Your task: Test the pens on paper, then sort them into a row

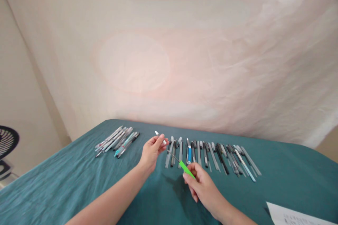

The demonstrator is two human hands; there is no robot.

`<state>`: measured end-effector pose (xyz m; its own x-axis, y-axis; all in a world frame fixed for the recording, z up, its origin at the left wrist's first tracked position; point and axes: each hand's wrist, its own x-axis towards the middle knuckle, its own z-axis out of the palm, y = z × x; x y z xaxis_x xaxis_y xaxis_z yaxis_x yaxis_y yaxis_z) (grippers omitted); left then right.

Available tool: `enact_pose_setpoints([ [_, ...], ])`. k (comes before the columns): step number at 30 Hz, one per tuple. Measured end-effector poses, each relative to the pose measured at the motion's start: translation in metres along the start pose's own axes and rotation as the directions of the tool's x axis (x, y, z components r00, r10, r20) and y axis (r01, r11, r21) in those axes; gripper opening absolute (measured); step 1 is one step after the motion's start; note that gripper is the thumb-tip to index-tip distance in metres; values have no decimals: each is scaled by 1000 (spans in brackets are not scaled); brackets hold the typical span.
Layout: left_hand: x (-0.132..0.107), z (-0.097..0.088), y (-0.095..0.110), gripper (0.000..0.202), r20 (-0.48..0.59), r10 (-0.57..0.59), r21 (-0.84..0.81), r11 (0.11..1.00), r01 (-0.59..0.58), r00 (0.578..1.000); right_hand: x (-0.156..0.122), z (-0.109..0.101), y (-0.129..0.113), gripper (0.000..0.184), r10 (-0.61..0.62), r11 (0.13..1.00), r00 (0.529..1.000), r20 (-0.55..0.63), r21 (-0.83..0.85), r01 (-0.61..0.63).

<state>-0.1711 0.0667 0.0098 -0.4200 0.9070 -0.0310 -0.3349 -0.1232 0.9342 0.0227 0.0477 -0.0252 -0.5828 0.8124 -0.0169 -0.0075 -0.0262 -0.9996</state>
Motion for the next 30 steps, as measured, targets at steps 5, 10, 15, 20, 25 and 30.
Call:
enact_pose_setpoints([
  [5, 19, -20, -2, 39, 4, 109, 444, 891, -100, 994, 0, -1, 1, 22, -9, 1000, 1000, 9, 2, 9],
  [10, 42, -36, -13, 37, 210, 116, 793, 561, -239, 971, 1, -2, 1, 21, -5, 1000, 1000, 7, 15, 5],
  [15, 66, -32, -21, 36, 166, 136, 935, 292, -199, 977, 1, -1, 0, 23, 6, 1000, 1000, -26, 23, -5],
  [20, 80, -19, -23, 32, 133, 118, 966, 206, -156, 984, 0, -1, -4, 24, 19, 999, 999, -38, 29, -17],
  [25, 82, -16, -22, 30, 129, 108, 967, 205, -149, 986, 0, 0, -6, 27, 23, 999, 999, -47, 44, -21],
  [30, 78, -15, -17, 31, 149, 136, 950, 257, -180, 979, 2, 0, -6, 27, 24, 996, 998, -54, 81, -20],
])
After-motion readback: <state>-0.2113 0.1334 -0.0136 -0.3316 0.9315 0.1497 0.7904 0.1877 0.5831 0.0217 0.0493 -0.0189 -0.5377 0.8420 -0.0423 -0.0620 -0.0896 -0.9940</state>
